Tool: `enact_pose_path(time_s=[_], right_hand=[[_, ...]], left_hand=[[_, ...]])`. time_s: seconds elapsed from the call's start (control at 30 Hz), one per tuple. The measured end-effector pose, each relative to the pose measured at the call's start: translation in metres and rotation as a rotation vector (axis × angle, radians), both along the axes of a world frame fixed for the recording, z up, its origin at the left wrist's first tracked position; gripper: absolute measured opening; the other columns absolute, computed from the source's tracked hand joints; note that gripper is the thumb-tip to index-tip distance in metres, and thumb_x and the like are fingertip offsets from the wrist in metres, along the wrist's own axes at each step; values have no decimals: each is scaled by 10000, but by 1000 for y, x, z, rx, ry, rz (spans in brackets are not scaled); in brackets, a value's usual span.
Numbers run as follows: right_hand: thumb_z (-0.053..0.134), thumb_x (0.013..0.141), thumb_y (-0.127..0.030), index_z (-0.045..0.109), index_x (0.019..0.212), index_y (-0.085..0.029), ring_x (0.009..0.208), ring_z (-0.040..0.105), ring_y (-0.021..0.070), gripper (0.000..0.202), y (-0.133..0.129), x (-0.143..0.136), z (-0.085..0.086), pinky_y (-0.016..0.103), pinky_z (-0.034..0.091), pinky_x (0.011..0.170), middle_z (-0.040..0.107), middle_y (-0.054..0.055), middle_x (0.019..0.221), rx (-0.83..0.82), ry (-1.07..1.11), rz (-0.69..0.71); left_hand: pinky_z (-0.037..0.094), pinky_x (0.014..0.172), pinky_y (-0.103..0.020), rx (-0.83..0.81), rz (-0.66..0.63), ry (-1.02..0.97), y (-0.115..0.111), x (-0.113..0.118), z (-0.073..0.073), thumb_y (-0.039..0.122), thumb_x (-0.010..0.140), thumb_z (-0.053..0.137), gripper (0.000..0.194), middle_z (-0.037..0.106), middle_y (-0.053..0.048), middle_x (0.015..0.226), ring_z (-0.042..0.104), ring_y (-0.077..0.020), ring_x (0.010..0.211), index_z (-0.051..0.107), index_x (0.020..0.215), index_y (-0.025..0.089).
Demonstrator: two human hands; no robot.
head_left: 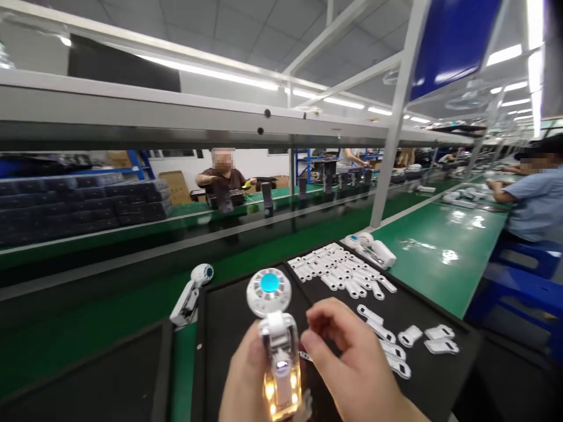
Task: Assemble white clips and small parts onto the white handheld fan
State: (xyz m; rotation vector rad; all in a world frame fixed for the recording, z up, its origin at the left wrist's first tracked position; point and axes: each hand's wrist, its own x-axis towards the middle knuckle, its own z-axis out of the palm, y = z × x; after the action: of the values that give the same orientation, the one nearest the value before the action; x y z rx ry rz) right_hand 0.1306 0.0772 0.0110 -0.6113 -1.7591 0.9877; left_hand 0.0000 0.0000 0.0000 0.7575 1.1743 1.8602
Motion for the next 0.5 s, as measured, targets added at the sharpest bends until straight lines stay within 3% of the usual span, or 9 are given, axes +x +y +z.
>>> enact_pose_path(time_s=[0.1, 0.2, 0.33, 0.5], right_hand=[[592, 859, -130, 543, 1084, -263, 813, 618, 138, 266, -3, 10, -2, 261, 558, 719, 590, 19, 961, 290, 83, 133], [633, 833, -138, 501, 1240, -242, 897, 621, 165, 440, -12, 11, -5, 271, 576, 739, 569, 73, 1087, 480, 66, 16], [681, 816, -269, 575, 1157, -248, 1006, 630, 216, 358, -14, 3, -10, 320, 579, 839, 542, 95, 1172, 494, 34, -115], [713, 792, -189, 640, 1023, -232, 978, 670, 201, 246, -11, 4, -5, 271, 589, 828, 619, 90, 1115, 458, -33, -107]], left_hand=[[523, 915, -414, 26, -17, 5, -5, 16, 5, 704, 725, 676, 598, 719, -130, 1012, 631, -347, 1034, 728, 954, 154], [511, 955, -405, -18, -43, -36, -6, 23, 8, 658, 752, 685, 576, 713, -131, 1069, 602, -355, 1107, 739, 1030, 156], [491, 1007, -374, -62, -51, -4, -4, 20, 5, 644, 737, 714, 574, 693, -115, 1170, 541, -358, 1213, 744, 1067, 175], [466, 1047, -325, -71, -8, -49, -1, 21, 2, 655, 710, 734, 524, 676, -52, 1233, 507, -314, 1272, 746, 1017, 231]])
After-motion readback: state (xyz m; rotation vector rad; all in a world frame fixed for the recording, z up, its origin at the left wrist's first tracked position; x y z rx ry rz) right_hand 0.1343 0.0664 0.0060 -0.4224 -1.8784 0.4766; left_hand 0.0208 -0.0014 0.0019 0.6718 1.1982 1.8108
